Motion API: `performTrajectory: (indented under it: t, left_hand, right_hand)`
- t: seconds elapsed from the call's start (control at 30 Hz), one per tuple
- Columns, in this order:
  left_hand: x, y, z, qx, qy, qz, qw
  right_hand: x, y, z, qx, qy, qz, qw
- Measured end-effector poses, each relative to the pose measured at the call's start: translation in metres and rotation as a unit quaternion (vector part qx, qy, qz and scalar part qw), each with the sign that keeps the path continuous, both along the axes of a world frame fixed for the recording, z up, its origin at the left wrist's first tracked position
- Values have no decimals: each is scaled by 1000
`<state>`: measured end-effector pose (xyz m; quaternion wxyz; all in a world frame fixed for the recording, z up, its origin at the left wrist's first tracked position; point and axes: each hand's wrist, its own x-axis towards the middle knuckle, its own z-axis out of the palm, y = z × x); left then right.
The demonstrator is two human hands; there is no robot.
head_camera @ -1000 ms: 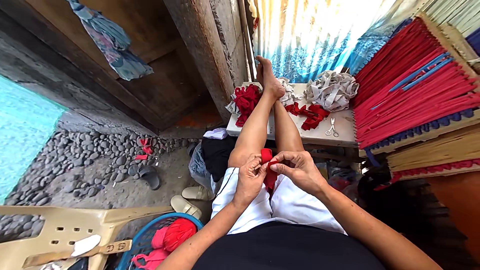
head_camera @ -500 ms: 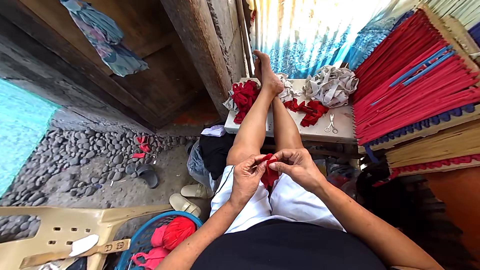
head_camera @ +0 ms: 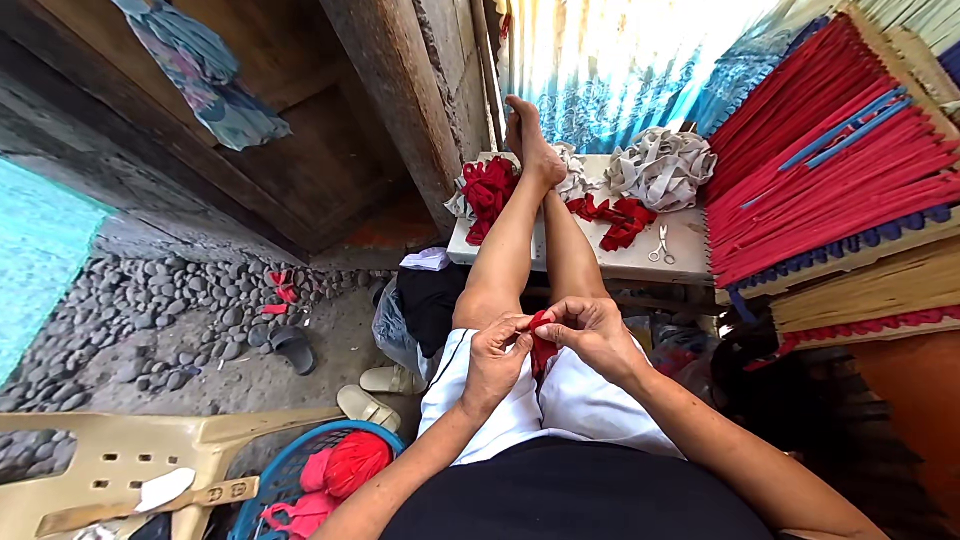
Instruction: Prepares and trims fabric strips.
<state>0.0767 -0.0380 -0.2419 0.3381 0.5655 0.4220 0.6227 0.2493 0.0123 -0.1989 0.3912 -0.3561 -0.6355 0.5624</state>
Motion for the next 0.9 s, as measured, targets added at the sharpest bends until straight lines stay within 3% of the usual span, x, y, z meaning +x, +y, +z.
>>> performTrajectory:
  t: [0.33, 0.57, 0.9]
  left_hand:
    - [-1, -2, -5, 34, 3, -2, 999]
    - [-12, -4, -8, 101, 66, -32, 992]
    - [-11, -8, -10, 52, -66, -64, 994]
  right_hand:
    - [-3, -3, -4, 10, 10, -22, 1000]
    - [-5, -7, -3, 7, 32, -26, 999]
    - [-10, -15, -1, 26, 32, -40, 998]
